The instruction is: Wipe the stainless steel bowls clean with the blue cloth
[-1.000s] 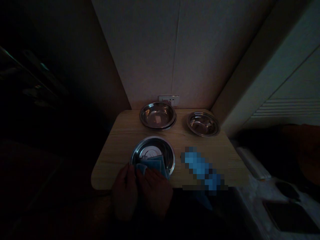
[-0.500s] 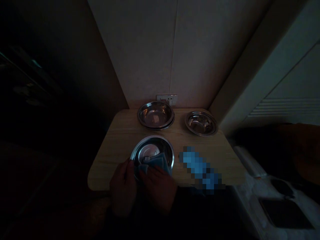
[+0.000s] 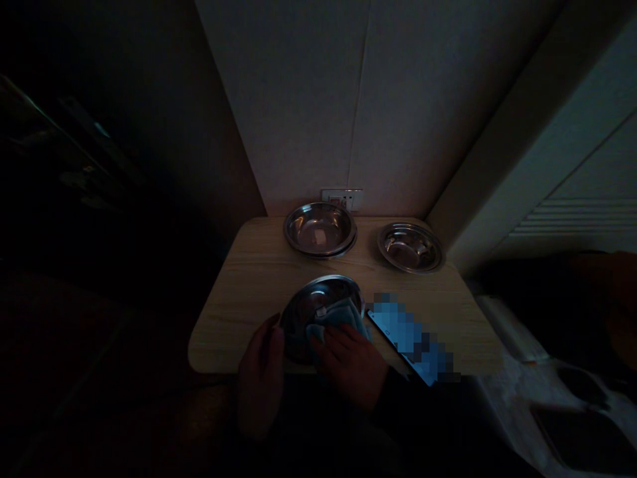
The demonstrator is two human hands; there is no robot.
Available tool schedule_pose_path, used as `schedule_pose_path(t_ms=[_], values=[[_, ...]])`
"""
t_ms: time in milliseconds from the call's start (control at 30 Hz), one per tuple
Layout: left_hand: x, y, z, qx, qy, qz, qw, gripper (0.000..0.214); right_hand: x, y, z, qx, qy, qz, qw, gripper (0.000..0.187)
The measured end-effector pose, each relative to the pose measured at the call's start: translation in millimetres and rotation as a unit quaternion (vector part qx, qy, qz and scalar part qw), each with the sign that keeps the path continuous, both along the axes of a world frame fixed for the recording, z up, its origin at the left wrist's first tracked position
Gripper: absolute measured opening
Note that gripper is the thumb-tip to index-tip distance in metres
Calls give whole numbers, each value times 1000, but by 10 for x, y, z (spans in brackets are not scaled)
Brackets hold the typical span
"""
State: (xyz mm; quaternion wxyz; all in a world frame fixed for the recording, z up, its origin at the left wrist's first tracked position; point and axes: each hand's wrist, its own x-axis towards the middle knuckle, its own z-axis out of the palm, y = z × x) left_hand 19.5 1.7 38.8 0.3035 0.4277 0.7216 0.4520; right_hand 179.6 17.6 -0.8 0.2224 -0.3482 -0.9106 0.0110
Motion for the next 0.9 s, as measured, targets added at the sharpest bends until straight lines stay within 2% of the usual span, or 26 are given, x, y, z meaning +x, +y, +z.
schedule_pose_path(t_ms=[133,267,467,633,767,900], values=[[41,-154,-171,-25,-33,3,999,43,21,16,6,-15,1,-2,1000,33],[60,-195,-294,-19,-43,-16,999,40,57,-5,19,-37,25,-10,999,32],[8,-79,-322,14,-18,-36,999,33,-168,-65,84,-93,58,-30,994,45],[-92,38,-335,22,5,-21,1000,34,-412,68,61,-66,80,-29,994,43],[-128,72,-369,44,11,7,999,35,-274,160,88,-61,35,-20,997,34],[-80,66,-363,43,0,-8,999,32,-28,166,124,-47,11,-8,999,29]])
